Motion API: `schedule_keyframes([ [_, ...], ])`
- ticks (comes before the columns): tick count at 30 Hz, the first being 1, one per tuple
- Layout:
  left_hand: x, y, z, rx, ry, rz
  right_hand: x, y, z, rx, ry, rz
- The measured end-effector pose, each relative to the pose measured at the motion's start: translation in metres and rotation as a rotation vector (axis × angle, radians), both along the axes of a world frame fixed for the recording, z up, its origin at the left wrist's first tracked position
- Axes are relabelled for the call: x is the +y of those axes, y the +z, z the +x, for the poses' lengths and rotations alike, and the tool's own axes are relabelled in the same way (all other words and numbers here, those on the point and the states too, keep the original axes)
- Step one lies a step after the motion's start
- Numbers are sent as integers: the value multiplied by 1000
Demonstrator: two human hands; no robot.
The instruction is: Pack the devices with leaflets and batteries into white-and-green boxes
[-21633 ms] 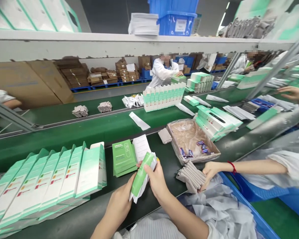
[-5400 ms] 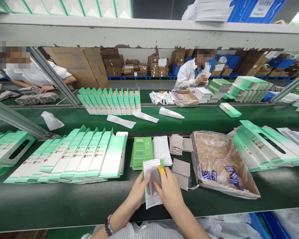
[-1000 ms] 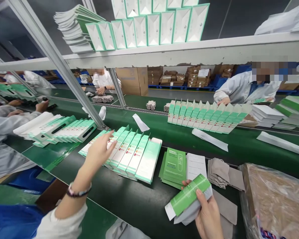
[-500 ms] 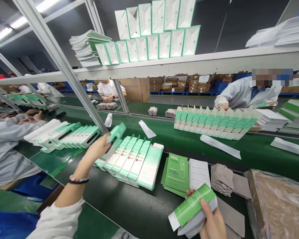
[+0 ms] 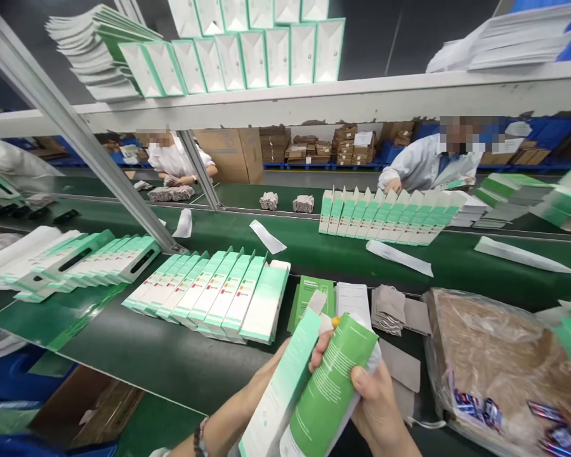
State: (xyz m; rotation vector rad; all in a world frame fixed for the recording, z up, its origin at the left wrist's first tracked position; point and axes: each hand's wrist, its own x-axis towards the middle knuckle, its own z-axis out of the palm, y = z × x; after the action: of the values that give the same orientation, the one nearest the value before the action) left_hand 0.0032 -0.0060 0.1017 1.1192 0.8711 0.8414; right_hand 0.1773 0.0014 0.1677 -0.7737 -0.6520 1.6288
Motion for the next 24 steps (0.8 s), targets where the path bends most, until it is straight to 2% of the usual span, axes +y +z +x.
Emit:
schedule_keyframes([
  [3, 11, 12, -6, -203, -4, -134, 1, 1, -2, -60, -42, 60],
  [6, 20, 21, -12, -335, -192, -157, 0, -2, 2, -133, 13, 91],
  [9, 24, 18, -13, -330, -354, -83, 7, 1, 15, -145, 89, 62],
  [11, 23, 12, -13, -254, -357, -19, 19, 7, 28, -123, 53, 54],
  [13, 21, 6, -12, -193, -359, 17, 35, 13, 42, -101, -58, 81],
  [16, 16, 0, -9, -212, -390, 28, 57, 17, 52, -89, -159, 148],
  [20, 10, -2, -3, -298, -383, 0, 69, 11, 46, -105, -61, 193],
  [24, 9, -3, -2, -289, -371, -17, 72, 0, 44, -135, -29, 187],
])
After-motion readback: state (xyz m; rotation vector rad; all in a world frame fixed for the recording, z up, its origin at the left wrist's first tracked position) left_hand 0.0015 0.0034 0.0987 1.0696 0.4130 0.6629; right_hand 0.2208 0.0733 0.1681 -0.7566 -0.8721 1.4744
